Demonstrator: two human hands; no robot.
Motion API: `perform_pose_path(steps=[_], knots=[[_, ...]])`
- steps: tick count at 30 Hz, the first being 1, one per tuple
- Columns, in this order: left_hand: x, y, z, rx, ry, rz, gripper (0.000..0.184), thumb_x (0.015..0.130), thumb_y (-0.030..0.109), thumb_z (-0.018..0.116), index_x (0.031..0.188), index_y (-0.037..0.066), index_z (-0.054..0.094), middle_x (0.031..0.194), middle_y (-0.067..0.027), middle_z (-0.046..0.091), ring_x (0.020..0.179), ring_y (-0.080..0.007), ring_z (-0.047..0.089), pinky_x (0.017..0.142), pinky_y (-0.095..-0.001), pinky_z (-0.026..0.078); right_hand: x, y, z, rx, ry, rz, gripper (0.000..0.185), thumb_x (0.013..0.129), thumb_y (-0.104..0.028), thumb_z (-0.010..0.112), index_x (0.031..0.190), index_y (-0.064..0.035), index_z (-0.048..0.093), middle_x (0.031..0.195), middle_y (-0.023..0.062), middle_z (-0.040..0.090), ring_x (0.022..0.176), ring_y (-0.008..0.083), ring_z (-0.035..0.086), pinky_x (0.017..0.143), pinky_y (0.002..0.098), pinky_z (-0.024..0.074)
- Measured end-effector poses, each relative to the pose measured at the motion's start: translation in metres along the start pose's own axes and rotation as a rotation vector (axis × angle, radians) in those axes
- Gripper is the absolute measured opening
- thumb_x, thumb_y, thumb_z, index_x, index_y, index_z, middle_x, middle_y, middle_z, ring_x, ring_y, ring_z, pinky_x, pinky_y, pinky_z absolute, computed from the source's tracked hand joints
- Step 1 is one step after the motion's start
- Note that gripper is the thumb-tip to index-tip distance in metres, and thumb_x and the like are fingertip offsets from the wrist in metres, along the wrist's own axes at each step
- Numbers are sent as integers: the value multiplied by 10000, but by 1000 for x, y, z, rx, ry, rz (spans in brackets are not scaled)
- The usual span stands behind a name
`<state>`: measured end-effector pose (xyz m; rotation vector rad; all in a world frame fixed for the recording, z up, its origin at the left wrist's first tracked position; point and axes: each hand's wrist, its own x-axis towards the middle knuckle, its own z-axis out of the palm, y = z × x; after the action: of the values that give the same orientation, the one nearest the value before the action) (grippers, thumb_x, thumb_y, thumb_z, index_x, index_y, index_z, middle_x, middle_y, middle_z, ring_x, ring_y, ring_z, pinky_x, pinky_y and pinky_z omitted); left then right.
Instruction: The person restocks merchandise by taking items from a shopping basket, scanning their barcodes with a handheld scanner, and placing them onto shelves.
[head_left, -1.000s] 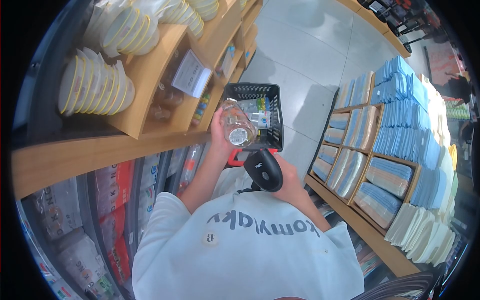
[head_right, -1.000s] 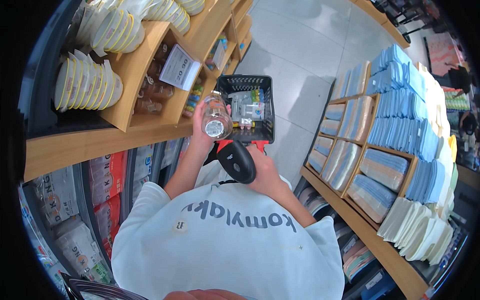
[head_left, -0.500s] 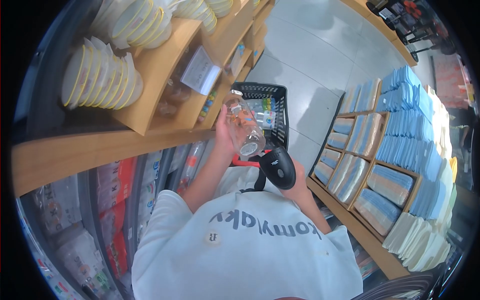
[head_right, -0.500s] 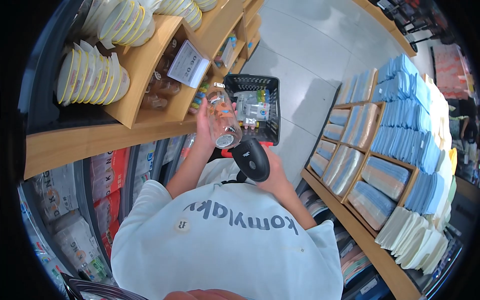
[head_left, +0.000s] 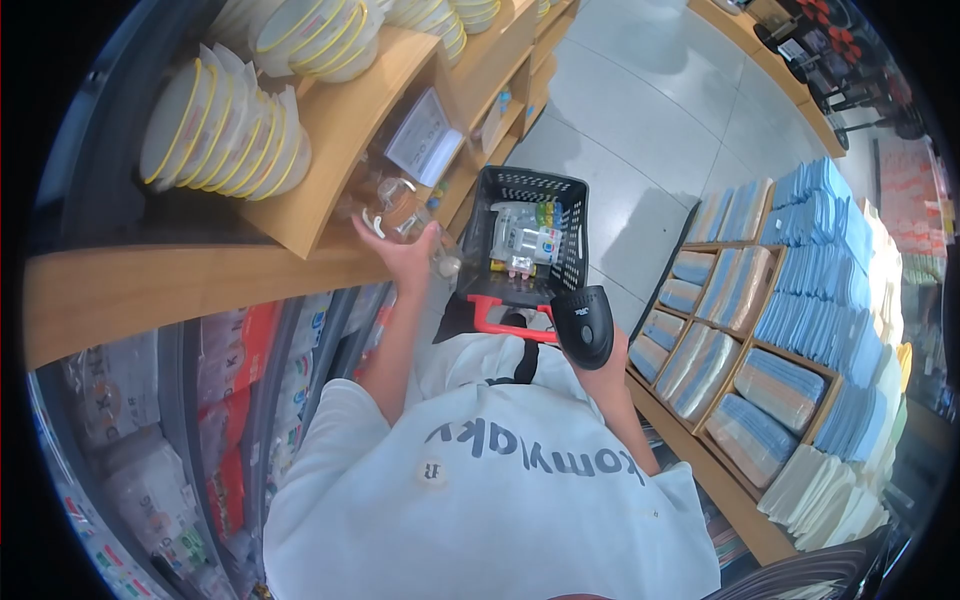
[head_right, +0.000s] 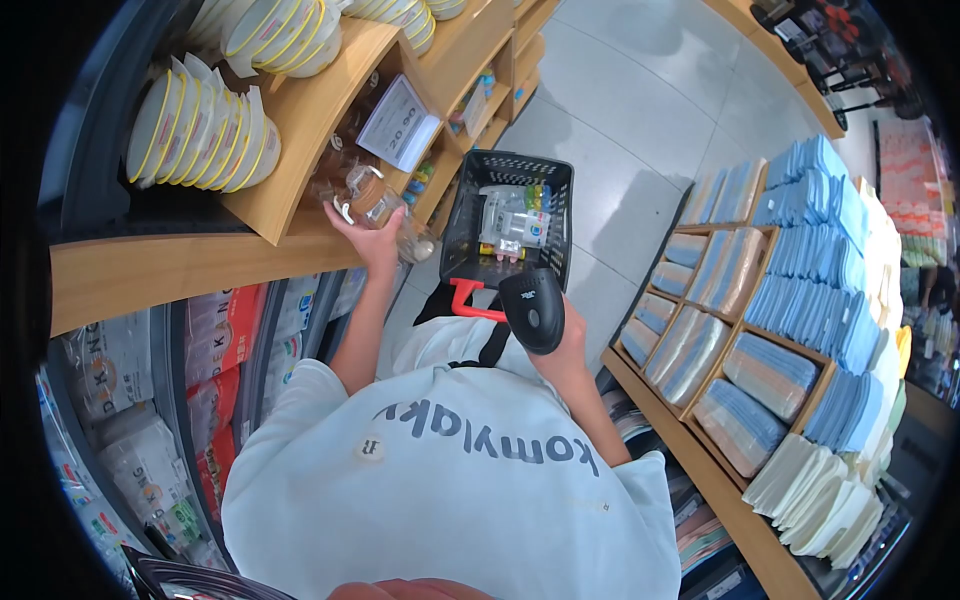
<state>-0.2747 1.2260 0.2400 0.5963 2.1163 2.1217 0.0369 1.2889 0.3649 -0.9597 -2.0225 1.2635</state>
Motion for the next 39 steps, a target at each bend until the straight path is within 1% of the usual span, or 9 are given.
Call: perform_pose_path(steps=[3,15,20,23,25,28,31,38,39], knots=[[19,-8,-13,395,79,-15,1261,678,54,892,1576,45,7,1554,-274,254,1454,-366,287,1208,-456,249,0,1,2,-38,0,-17,403,731,14,782,1111,15,647,966,160,703,835,314,712,722,337,550],[59,-37,-13,491,206,20,1213,696,156,911,1554,-32,74,1586,-305,183,1482,-437,214,1235,-491,178,-7,0,-4,-97,24,-161,438,704,34,796,1110,32,629,927,154,673,773,308,693,672,342,544],[56,-57,-8,552,232,144,1191,686,127,910,1537,-40,93,1566,-305,210,1467,-443,242,1229,-490,206,-20,7,-2,-87,28,-120,476,711,10,808,1147,32,619,935,157,675,784,311,698,677,346,548],[45,-45,0,410,290,-24,1147,697,79,891,1523,-54,105,1539,-305,266,1440,-438,302,1216,-492,244,-23,8,-4,-124,35,-156,480,716,3,810,1155,28,618,943,157,676,790,312,699,679,349,548],[37,-66,-2,289,303,-259,928,784,50,806,1488,18,202,1486,-237,356,1281,-396,488,1070,-463,424,-25,7,-6,-136,42,-160,477,717,5,809,1154,26,619,946,156,676,792,312,700,680,350,548],[41,-96,0,160,391,-355,744,817,41,770,1391,28,296,1430,-209,440,1227,-366,538,1032,-431,464,-25,2,-9,-138,45,-153,472,717,16,803,1152,21,621,950,154,676,796,314,700,684,351,548],[50,-167,-8,156,453,-242,644,834,54,758,1321,22,338,1375,-192,497,1239,-333,536,1041,-422,455,-25,3,-12,-132,48,-135,464,715,33,791,1147,19,622,950,152,676,802,315,700,692,350,547],[43,-172,-6,182,460,-374,698,847,61,748,1391,-4,315,1375,-207,511,1235,-314,550,1046,-423,451,-27,11,-14,-137,75,-83,445,718,46,774,1138,9,633,984,175,687,844,342,702,732,373,547],[42,-138,0,124,438,-433,669,860,21,716,1388,-18,307,1388,-221,502,1214,-326,563,931,-403,514,-28,19,-12,-135,77,-80,445,718,46,774,1138,9,633,984,175,687,844,342,702,732,373,547]])
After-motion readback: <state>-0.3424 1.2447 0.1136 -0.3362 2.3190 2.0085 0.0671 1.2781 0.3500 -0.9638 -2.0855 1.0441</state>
